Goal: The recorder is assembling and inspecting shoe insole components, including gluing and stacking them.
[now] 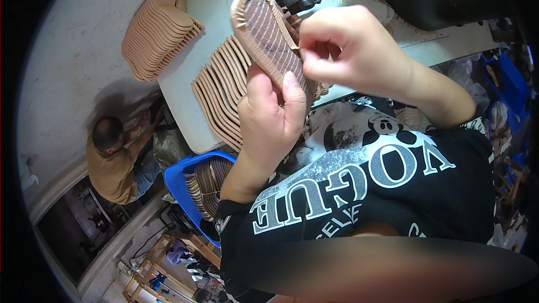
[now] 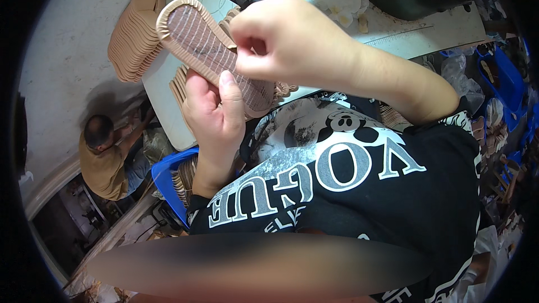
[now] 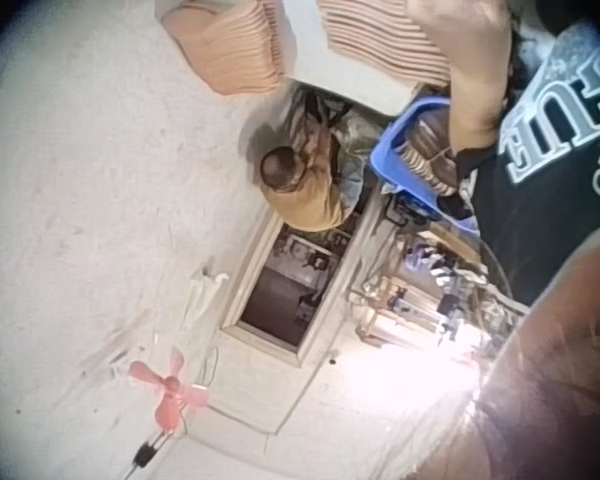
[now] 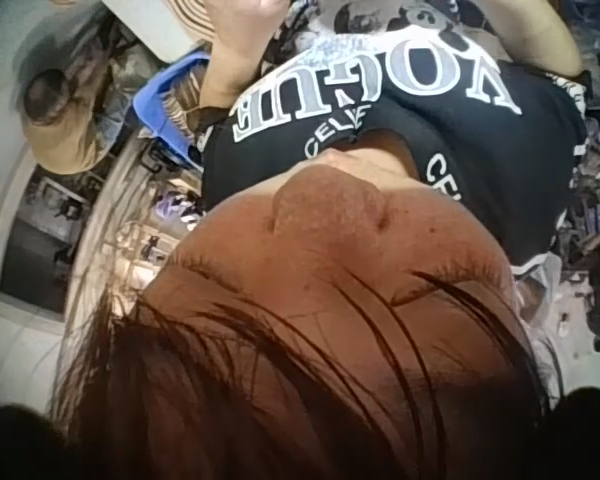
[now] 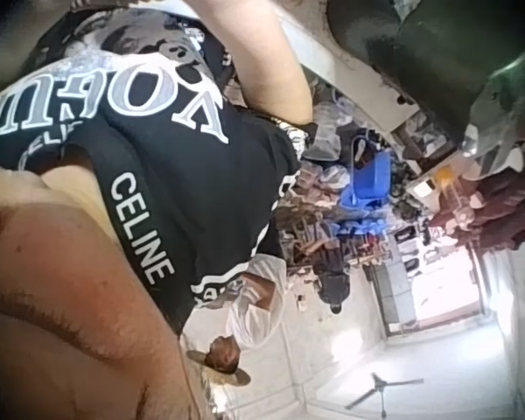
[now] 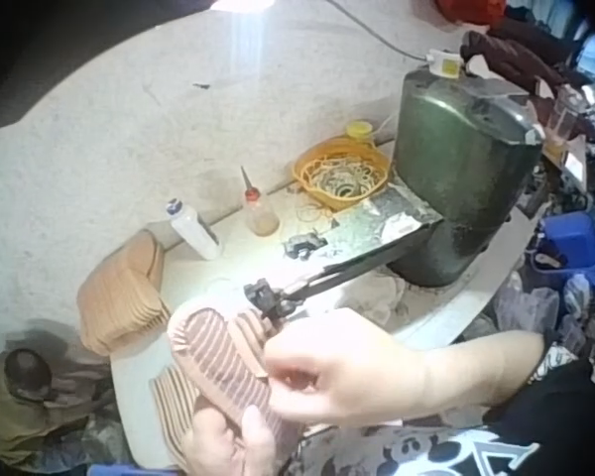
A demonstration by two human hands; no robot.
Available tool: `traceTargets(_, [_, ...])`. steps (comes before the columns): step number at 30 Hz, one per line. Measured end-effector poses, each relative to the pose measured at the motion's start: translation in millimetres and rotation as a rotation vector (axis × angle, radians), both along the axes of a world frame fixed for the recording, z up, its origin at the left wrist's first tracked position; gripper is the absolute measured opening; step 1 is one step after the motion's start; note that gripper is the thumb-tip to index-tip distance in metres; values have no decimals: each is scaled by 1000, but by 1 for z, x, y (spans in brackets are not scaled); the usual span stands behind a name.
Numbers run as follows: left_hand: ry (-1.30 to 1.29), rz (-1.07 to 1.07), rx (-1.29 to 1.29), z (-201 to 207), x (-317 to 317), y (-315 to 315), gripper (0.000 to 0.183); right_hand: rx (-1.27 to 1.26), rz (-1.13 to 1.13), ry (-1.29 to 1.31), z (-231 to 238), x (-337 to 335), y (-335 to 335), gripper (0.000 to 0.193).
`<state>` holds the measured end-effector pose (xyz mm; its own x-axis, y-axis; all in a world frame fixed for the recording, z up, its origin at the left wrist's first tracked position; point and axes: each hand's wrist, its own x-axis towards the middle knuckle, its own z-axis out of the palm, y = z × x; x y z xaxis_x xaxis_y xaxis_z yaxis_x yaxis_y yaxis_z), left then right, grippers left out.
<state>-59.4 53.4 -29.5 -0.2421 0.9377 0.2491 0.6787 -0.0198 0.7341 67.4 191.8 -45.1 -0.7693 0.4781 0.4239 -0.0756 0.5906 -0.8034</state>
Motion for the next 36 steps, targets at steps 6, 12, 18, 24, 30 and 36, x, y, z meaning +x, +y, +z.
traceTargets(6, [-612,16,-28,2,1,-5,35,-801,184,-18,-13,1,1,7])
traceTargets(12, [-606,43,-27,0,2,2,39,-178,124,-19,-6,3,-1,16])
traceTargets(18, [-382,-27,-34,-7,-3,2,41,42,170,-124,-5,4,12,18])
traceTargets(24, [-306,-19,-138,-6,2,11,33,350,39,-207,9,16,3,16])
traceTargets(30, [-847,81,79,-10,-18,32,29,-164,59,23,19,55,-7,13])
traceTargets(36, [-994,126,107,-23,-19,80,26,-1347,231,46,-43,48,-46,35])
